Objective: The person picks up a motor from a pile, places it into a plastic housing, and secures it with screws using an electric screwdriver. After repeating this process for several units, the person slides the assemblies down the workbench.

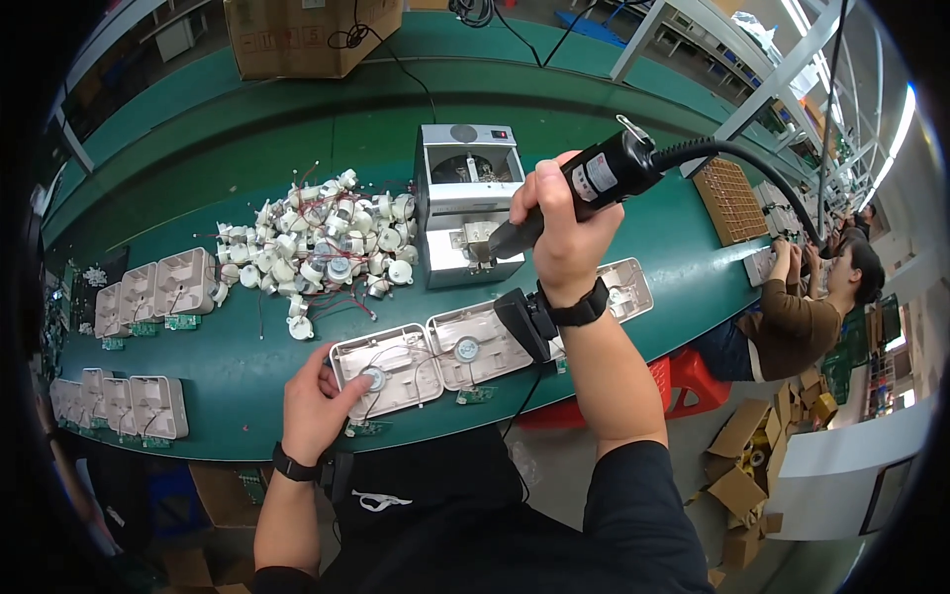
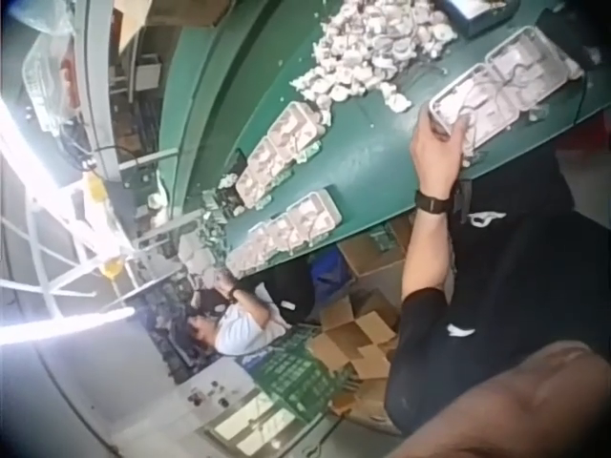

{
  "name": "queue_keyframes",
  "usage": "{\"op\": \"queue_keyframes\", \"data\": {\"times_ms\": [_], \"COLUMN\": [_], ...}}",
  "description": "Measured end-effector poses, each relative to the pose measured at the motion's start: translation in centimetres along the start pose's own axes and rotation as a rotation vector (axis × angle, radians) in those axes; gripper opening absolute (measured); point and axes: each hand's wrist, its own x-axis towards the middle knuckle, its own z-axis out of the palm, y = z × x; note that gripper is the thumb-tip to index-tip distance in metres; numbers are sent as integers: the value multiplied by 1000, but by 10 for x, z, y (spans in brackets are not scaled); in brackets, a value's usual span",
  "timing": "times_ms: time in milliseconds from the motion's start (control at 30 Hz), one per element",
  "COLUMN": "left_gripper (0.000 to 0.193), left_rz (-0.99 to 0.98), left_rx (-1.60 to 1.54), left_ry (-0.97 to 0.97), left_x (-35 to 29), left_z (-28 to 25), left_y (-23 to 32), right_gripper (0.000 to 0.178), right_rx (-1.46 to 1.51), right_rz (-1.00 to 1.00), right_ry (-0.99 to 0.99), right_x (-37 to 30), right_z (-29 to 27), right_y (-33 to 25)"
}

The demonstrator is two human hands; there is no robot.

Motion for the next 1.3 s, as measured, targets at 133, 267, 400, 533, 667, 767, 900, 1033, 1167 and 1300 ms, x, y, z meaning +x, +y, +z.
{"op": "queue_keyframes", "data": {"times_ms": [133,267,400,533,667,767,900,1033,1167,1300], "left_gripper": [65,64,63,63,62,61,61,60,60,61], "left_rz": [23,58,94,119,128,131,136,136,123,153], "left_rx": [6,-30,-26,-20,-15,-2,17,17,15,26], "left_ry": [-38,-49,-61,-52,-49,-46,-40,-49,-57,-47], "left_x": [7,10,13,11,9,9,10,11,11,14], "left_z": [8,13,15,12,11,10,9,8,7,9], "left_y": [2,-10,-14,-7,-6,-6,-7,-4,-4,-3], "right_gripper": [15,19,31,39,41,42,40,38,37,37], "right_rx": [-3,236,312,235,153,134,140,118,74,47], "right_rz": [101,191,276,348,345,337,364,382,373,342], "right_ry": [-41,-96,-350,-505,-587,-612,-631,-653,-669,-659], "right_x": [-15,-59,-97,-112,-117,-117,-111,-111,-116,-118], "right_z": [0,9,29,41,44,46,47,46,50,51], "right_y": [-17,-54,-65,-51,-38,-38,-44,-39,-27,-23]}}
